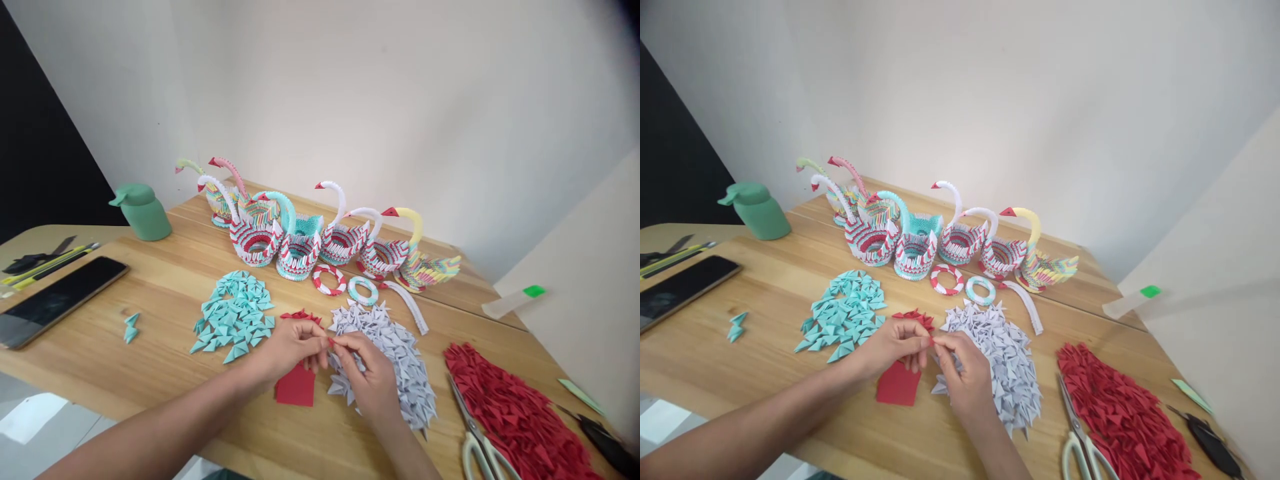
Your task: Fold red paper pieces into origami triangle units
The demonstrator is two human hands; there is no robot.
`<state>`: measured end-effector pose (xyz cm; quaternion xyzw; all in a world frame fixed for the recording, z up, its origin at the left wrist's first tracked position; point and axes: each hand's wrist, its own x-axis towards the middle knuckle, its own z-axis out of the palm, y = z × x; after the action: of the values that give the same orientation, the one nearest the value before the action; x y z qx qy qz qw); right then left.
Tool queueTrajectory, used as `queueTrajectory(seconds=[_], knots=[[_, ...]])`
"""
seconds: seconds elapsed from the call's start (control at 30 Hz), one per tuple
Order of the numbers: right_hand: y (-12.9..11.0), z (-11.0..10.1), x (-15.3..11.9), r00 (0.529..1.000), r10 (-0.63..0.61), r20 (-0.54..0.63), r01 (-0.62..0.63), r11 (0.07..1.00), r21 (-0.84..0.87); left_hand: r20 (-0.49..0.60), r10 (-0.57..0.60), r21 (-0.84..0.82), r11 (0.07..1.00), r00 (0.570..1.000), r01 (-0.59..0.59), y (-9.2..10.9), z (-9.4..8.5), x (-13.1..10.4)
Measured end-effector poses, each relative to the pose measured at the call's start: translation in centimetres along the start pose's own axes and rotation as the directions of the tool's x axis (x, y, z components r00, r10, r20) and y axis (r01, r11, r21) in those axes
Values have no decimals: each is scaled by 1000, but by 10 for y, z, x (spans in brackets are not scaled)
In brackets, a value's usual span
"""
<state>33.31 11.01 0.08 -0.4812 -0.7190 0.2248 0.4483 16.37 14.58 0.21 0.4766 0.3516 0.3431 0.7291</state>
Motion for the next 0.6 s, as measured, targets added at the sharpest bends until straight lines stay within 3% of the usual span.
queueTrajectory(seconds=[0.13, 0.23, 0.4, 0.5, 0.6], knots=[[2, -2, -1, 985, -170, 7, 170, 982, -81, 31, -42, -150, 988, 999, 47, -2, -3, 0], [2, -3, -2, 980, -199, -18, 196, 976, -99, 46, -20, -107, 994, 999, 25, -3, -2, 0], [1, -4, -1, 985, -171, -20, 170, 984, -50, -35, 163, 177, 972, 986, -154, 0, 2, -3], [-1, -5, 0, 998, -66, -26, 65, 998, -15, -49, 318, 404, 873, 947, -273, 2, 5, -7], [-4, -7, 2, 999, 40, -27, -40, 999, 30, -5, 446, 599, 718, 895, -355, 2, 4, -11]])
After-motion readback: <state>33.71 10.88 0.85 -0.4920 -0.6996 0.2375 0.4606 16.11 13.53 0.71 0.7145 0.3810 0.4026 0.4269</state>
